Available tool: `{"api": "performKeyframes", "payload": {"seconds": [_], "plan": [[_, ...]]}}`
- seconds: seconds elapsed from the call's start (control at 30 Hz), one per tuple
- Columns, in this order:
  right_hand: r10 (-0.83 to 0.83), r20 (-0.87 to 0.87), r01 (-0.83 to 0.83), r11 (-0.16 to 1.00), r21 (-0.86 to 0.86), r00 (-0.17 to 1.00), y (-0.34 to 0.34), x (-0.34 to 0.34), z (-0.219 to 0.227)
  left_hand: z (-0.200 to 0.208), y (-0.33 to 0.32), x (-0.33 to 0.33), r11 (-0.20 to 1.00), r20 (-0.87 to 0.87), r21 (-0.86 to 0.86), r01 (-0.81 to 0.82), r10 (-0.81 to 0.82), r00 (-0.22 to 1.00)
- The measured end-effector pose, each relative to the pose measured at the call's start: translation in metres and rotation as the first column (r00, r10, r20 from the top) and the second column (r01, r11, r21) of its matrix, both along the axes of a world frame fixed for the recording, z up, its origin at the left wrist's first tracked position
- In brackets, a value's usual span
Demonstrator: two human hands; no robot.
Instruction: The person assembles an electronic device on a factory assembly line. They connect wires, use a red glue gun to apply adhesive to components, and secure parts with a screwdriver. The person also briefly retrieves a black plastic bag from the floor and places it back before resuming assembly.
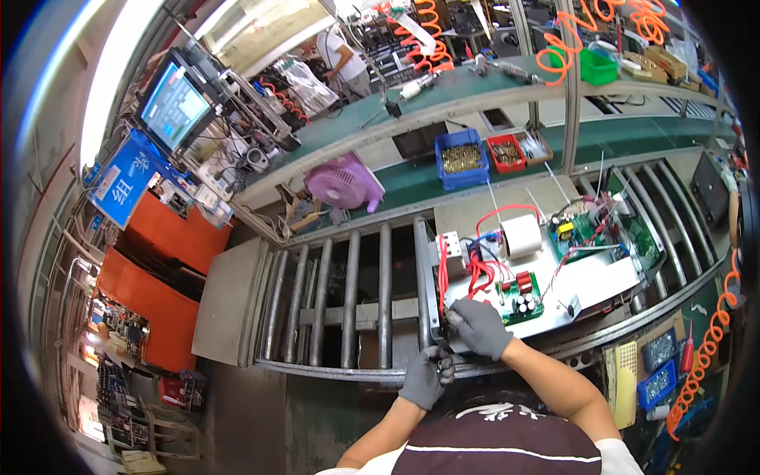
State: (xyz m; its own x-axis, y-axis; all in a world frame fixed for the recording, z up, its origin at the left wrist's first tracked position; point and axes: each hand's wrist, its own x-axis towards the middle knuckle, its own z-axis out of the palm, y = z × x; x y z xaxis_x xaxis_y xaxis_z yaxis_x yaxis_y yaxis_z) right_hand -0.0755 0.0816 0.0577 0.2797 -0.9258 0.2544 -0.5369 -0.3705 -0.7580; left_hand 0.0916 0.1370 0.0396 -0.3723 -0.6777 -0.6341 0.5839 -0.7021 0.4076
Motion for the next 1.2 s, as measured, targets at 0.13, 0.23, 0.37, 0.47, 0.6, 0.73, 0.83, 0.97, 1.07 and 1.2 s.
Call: {"api": "performKeyframes", "payload": {"seconds": [0.13,0.23,0.37,0.47,0.6,0.73,0.83,0.97,1.07,1.2], "plan": [[-0.104,0.088,0.115,0.985,-0.129,0.991,0.009,0.013,-0.005,0.002,0.001,0.004,1.000,-0.024,-0.007,0.006,-0.006,1.000],[-0.173,0.175,0.209,0.954,-0.214,0.969,0.011,0.019,-0.008,-0.005,0.000,0.004,1.000,-0.075,0.001,0.020,-0.020,0.997],[-0.176,0.118,0.195,0.965,-0.177,0.977,0.010,0.019,-0.016,-0.007,-0.001,0.001,1.000,-0.049,-0.004,0.007,-0.007,0.999],[-0.099,0.101,0.111,0.986,-0.122,0.990,0.008,0.010,-0.015,-0.004,-0.002,0.000,1.000,-0.052,-0.001,0.013,-0.013,0.999],[0.004,0.201,0.019,0.994,-0.110,0.980,0.006,-0.001,-0.006,-0.006,0.000,0.002,1.000,-0.075,0.012,-0.003,0.004,0.997],[-0.092,0.258,0.137,0.977,-0.163,0.962,0.010,0.008,-0.005,-0.005,0.000,0.003,1.000,-0.089,0.025,0.015,-0.013,0.996],[-0.107,0.156,0.136,0.972,-0.193,0.982,0.011,0.011,-0.009,-0.002,0.000,0.001,1.000,-0.018,0.017,0.003,-0.003,1.000],[-0.110,0.042,0.116,0.978,-0.176,0.993,0.008,0.009,-0.012,0.001,0.003,0.001,1.000,-0.027,-0.018,-0.025,0.025,0.999],[-0.061,0.099,0.067,0.996,-0.063,0.993,0.008,0.004,-0.007,-0.002,0.000,-0.002,1.000,-0.007,0.003,-0.026,0.026,1.000],[-0.077,0.186,0.101,0.987,-0.125,0.980,0.013,0.010,-0.016,-0.003,0.004,-0.002,0.999,-0.020,0.004,-0.054,0.054,0.998]]}}
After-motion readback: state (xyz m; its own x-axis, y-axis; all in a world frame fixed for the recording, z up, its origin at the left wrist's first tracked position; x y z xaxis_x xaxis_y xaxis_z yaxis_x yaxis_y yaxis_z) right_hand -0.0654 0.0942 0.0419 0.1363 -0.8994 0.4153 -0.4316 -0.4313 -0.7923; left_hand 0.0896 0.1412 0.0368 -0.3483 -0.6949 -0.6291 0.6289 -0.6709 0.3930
